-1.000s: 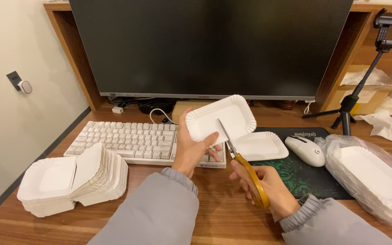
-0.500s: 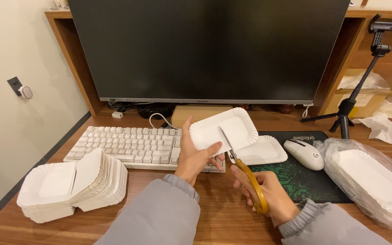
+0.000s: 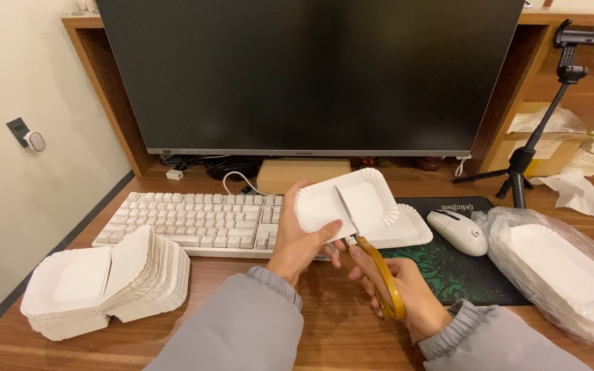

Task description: A person is sitting at a desk and using scissors to cut small white paper trays in half, stacking the finished pieces on the desk.

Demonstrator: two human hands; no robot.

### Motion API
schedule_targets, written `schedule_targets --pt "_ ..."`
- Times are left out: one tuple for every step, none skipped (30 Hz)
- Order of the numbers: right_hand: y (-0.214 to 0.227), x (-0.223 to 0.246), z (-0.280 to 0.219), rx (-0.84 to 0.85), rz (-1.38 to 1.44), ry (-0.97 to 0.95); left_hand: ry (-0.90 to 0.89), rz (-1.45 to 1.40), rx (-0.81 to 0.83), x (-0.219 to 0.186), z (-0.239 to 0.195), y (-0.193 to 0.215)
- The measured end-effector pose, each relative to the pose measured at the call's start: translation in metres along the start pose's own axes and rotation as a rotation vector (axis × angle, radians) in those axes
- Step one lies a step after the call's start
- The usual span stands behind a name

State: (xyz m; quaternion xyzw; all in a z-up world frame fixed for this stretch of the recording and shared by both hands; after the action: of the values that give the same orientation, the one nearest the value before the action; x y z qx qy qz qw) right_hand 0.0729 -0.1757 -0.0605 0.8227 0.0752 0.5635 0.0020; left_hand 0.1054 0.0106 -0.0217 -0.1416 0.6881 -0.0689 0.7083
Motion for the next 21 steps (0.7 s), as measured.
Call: schedule_targets --pt "0.000 -0.003 0.002 0.000 0.000 -0.001 0.001 0.000 0.000 0.000 0.000 0.000" --pt "0.001 -0.005 0.005 0.000 0.003 0.002 0.008 0.010 -0.004 0.002 0.001 0.000" --pt "0.001 -0.007 0.007 -0.001 0.006 0.005 0.016 0.020 -0.007 0.003 0.001 0.001" --pt "0.003 -0.010 0.010 -0.002 0.006 0.003 0.018 0.020 -0.007 0.001 -0.001 0.000" --pt "0.003 -0.011 0.012 0.009 0.000 0.014 0.040 0.027 -0.016 0.002 -0.003 0.000" --pt "0.003 -0.013 0.014 0.019 -0.006 0.026 0.062 0.035 -0.026 0.002 -0.006 0.000" --pt "0.002 -0.012 0.014 0.019 -0.006 0.024 0.064 0.035 -0.026 0.003 -0.005 0.000" --pt "0.002 -0.012 0.013 0.011 -0.003 0.023 0.056 0.028 -0.021 0.003 -0.004 0.000" --pt "0.003 -0.012 0.012 0.003 0.001 0.021 0.047 0.021 -0.015 0.003 -0.004 0.000" --pt "0.003 -0.011 0.012 0.003 0.001 0.020 0.049 0.021 -0.015 0.004 -0.003 0.000" --pt "0.002 -0.010 0.011 0.009 -0.007 0.025 0.044 0.020 -0.010 0.004 -0.003 0.000" --pt "0.001 -0.009 0.010 0.015 -0.015 0.029 0.039 0.019 -0.005 0.004 -0.002 0.000" --pt "0.003 -0.013 0.014 0.014 -0.014 0.028 0.040 0.020 -0.004 0.004 -0.004 -0.002" --pt "0.004 -0.015 0.018 0.027 0.032 0.038 0.058 0.024 0.003 0.005 -0.005 -0.004" --pt "0.004 -0.017 0.022 0.039 0.078 0.048 0.074 0.028 0.011 0.006 -0.006 -0.007" --pt "0.003 -0.014 0.017 0.039 0.080 0.048 0.074 0.029 0.012 0.006 -0.006 -0.006" --pt "0.001 -0.013 0.012 0.042 0.079 0.029 0.079 0.031 0.023 0.007 -0.006 -0.007" --pt "0.000 -0.012 0.007 0.046 0.079 0.010 0.085 0.034 0.035 0.007 -0.005 -0.008" --pt "0.000 -0.016 0.011 0.045 0.080 0.009 0.085 0.035 0.036 0.010 -0.003 -0.007" --pt "-0.001 -0.019 0.016 0.055 0.051 0.017 0.093 0.027 0.050 0.013 -0.002 -0.007" --pt "-0.002 -0.023 0.021 0.066 0.023 0.026 0.099 0.020 0.063 0.017 0.000 -0.008"
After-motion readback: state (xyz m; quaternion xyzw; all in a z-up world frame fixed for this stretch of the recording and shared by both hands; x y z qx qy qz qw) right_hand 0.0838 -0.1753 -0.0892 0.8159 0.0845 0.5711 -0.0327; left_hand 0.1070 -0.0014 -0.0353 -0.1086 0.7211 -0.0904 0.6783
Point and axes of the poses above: each hand's wrist, its own z-axis towards the middle knuckle, its own y-axis out of the back of the hand, x = y × z, the point moved 10 cm from there along z, towards the middle knuckle, and after that the axes turned 3 degrees about z, right-handed, at the moved point
